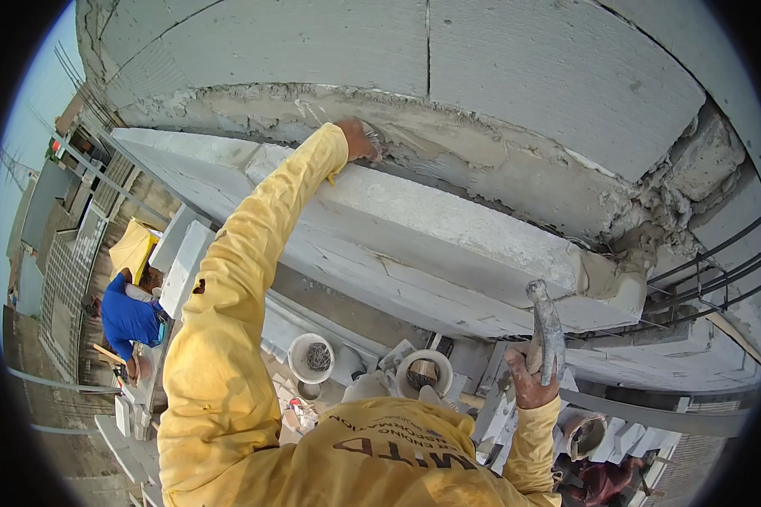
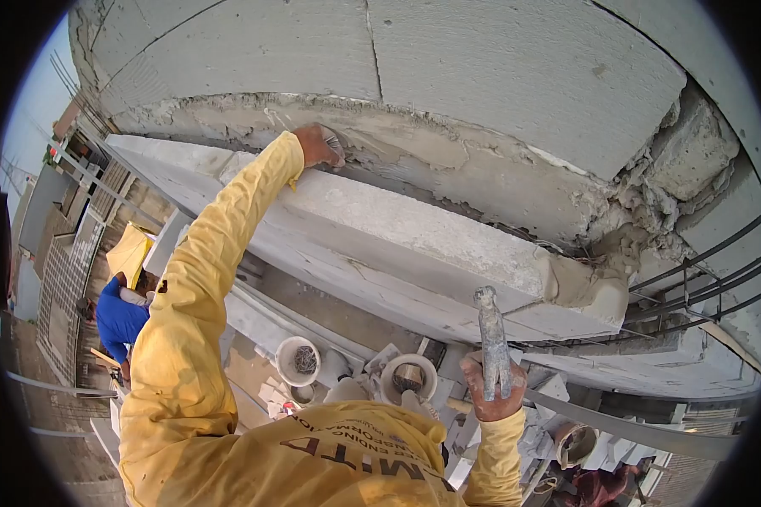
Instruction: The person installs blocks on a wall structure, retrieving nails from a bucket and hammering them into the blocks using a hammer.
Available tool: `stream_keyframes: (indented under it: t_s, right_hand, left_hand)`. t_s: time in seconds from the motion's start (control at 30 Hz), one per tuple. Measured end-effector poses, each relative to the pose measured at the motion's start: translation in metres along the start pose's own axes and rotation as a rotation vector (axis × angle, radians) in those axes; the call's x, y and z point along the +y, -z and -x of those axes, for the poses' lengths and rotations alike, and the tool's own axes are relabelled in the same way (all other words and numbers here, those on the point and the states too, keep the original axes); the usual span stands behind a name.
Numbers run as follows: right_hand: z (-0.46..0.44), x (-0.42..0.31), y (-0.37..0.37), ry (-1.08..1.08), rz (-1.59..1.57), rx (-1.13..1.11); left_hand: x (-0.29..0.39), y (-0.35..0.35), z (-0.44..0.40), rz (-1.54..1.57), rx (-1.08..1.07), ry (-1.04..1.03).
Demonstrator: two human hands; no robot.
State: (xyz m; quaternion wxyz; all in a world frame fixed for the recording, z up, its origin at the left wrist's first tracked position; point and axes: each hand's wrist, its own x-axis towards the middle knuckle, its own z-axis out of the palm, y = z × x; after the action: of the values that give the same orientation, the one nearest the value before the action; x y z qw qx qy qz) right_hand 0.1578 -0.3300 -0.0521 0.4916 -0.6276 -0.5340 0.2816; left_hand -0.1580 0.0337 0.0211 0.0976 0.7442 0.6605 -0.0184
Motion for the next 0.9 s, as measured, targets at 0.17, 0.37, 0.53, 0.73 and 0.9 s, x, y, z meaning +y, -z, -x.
stream_keyframes:
  t_s: [0.17,0.37,0.53,0.73,0.9]
  right_hand:
    - [-0.005,-0.005,-0.008,0.024,-0.049,0.009]
    - [-0.006,-0.002,-0.011,-0.024,-0.054,-0.030]
    - [-0.016,-0.002,-0.013,0.035,0.054,-0.112]
    - [-0.041,-0.025,-0.013,0.255,0.315,-0.234]
    - [-0.096,-0.074,-0.015,0.669,0.519,-0.295]
  left_hand:
    - [0.002,0.013,-0.001,0.059,-0.143,0.060]
    - [-0.002,0.014,-0.011,0.168,-0.270,-0.033]
    - [-0.010,0.001,-0.024,0.210,-0.264,-0.027]
    - [-0.010,-0.005,-0.025,0.099,-0.270,-0.123]
    - [-0.012,-0.011,-0.032,-0.016,-0.248,-0.199]
